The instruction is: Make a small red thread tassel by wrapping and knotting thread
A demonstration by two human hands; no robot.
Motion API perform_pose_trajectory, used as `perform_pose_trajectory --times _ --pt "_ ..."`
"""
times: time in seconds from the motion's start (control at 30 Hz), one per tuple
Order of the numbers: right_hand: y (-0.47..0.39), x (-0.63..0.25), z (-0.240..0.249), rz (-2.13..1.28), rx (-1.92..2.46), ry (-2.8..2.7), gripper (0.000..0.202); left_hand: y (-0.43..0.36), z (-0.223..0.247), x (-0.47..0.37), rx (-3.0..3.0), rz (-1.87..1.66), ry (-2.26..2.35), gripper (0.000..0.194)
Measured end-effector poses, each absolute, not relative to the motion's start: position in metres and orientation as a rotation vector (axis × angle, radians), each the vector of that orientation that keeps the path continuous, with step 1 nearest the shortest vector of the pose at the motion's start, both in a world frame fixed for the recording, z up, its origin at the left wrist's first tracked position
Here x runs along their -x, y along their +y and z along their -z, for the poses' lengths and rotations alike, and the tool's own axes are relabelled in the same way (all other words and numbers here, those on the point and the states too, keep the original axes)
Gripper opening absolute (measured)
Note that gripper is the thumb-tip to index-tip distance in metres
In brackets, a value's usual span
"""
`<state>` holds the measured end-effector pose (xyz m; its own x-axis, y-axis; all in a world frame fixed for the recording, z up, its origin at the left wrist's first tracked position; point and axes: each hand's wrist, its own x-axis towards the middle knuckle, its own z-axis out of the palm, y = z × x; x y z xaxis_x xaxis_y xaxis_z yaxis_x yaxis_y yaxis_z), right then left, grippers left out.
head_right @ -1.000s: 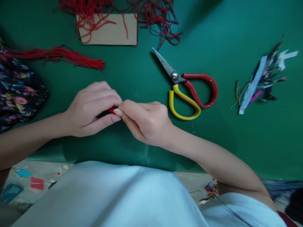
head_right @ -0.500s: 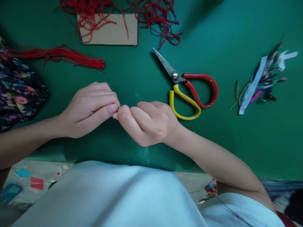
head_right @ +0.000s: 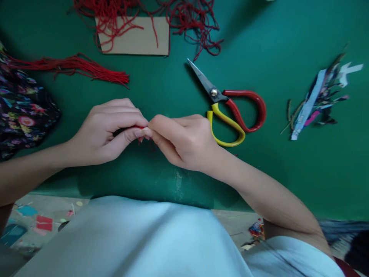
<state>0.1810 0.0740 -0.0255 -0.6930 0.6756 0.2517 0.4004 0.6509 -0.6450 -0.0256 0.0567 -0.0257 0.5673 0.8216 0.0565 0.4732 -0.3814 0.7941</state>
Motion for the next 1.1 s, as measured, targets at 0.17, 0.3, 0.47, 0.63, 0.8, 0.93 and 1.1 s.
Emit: perform_pose_trajectory --times 0.17,0.3,0.47,0.63,0.8,0.93,1.1 --pt "0.077 -0.179 0.021 -1.109 0.952 -2.283 0.034 0.052 0.033 0.024 -2.097 -0.675 1.091 0.022" --pt "0.077 -0.177 0.02 -1.232 0.995 -2.215 0.041 0.046 0.039 0.023 -2.181 -0.748 1.133 0.024" --pt "0.076 -0.175 0.017 -1.453 1.032 -2.089 0.047 0.041 0.043 0.022 -2.31 -0.825 1.179 0.028" --pt "0.074 -0.173 0.016 -1.565 1.035 -1.966 0.046 0.044 0.04 0.024 -2.465 -0.965 1.102 0.02" --pt "0.072 -0.172 0.018 -1.715 1.024 -1.832 0.044 0.05 0.036 0.027 -2.646 -1.088 0.976 0.017" --pt "0.072 -0.171 0.022 -1.837 0.935 -1.7 0.044 0.059 0.03 0.031 -2.882 -1.16 0.818 0.018" --pt "0.072 -0.171 0.021 -1.654 0.916 -1.901 0.042 0.061 0.027 0.033 -3.038 -1.081 0.779 0.018"
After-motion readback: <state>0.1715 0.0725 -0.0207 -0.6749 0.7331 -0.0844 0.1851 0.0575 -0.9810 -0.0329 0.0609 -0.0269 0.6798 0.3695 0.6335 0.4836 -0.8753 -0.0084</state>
